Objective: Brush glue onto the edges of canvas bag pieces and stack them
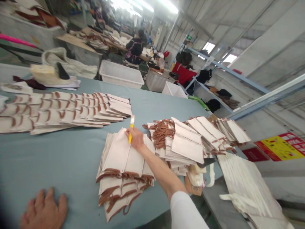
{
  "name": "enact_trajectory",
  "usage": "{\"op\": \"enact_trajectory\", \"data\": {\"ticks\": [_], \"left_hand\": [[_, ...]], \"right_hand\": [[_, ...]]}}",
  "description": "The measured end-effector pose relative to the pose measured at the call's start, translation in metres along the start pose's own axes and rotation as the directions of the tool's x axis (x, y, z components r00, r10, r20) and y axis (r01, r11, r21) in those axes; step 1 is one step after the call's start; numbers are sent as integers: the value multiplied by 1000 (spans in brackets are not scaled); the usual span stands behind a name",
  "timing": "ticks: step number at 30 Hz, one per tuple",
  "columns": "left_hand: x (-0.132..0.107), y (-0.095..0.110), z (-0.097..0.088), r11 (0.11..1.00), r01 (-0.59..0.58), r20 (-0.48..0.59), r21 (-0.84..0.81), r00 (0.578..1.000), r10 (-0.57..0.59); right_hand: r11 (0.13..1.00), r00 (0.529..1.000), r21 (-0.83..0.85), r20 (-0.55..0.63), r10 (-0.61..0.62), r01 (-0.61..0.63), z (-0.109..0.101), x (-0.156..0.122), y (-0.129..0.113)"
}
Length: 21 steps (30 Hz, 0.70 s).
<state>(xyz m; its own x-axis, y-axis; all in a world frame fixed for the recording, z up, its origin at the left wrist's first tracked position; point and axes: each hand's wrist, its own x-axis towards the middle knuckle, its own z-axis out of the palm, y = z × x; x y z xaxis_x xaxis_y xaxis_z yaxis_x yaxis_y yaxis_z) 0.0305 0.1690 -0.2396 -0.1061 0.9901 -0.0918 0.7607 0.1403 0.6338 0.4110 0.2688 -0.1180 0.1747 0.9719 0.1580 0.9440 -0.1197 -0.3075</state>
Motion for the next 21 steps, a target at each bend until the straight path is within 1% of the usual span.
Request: {"op": "enact_trajectory", "data": {"ticks": [1, 3, 5, 7, 10, 12, 13, 15, 17, 19, 21], "left_hand": [[0, 6, -5, 1000, 19, -32, -13, 999, -20], [3, 15, -15, 998, 37, -21, -50, 999, -38], [5, 24, -20, 991, 53, 45, -126, 998, -48], [2, 37, -23, 968, 75, 120, -238, 992, -47], [-16, 70, -25, 897, 91, 240, -432, 971, 17], [-32, 99, -31, 832, 104, 289, -545, 955, 70], [-40, 114, -37, 797, 103, 293, -595, 951, 96], [-51, 140, -52, 728, 91, 286, -680, 947, 149], [-59, 159, -72, 672, 76, 271, -737, 943, 191], [-66, 171, -94, 636, 76, 258, -768, 946, 198], [-74, 174, -113, 608, 96, 250, -788, 953, 174]], "right_hand": [[1000, 1000, 17, -20, -24, 24, -10, -1, -7], [994, 994, 56, -71, -87, 91, -36, -5, -22], [983, 979, 91, -139, -146, 159, -68, -14, -37], [972, 960, 110, -217, -179, 206, -102, -26, -52], [958, 919, 150, -352, -179, 244, -150, -46, -73], [940, 880, 226, -457, -129, 256, -176, -58, -87], [930, 858, 266, -506, -91, 256, -186, -65, -93], [914, 815, 324, -579, -15, 246, -201, -78, -106], [903, 777, 353, -628, 35, 244, -208, -93, -118], [904, 735, 348, -675, 58, 248, -210, -114, -127], [926, 681, 297, -730, 61, 235, -209, -139, -133]]}}
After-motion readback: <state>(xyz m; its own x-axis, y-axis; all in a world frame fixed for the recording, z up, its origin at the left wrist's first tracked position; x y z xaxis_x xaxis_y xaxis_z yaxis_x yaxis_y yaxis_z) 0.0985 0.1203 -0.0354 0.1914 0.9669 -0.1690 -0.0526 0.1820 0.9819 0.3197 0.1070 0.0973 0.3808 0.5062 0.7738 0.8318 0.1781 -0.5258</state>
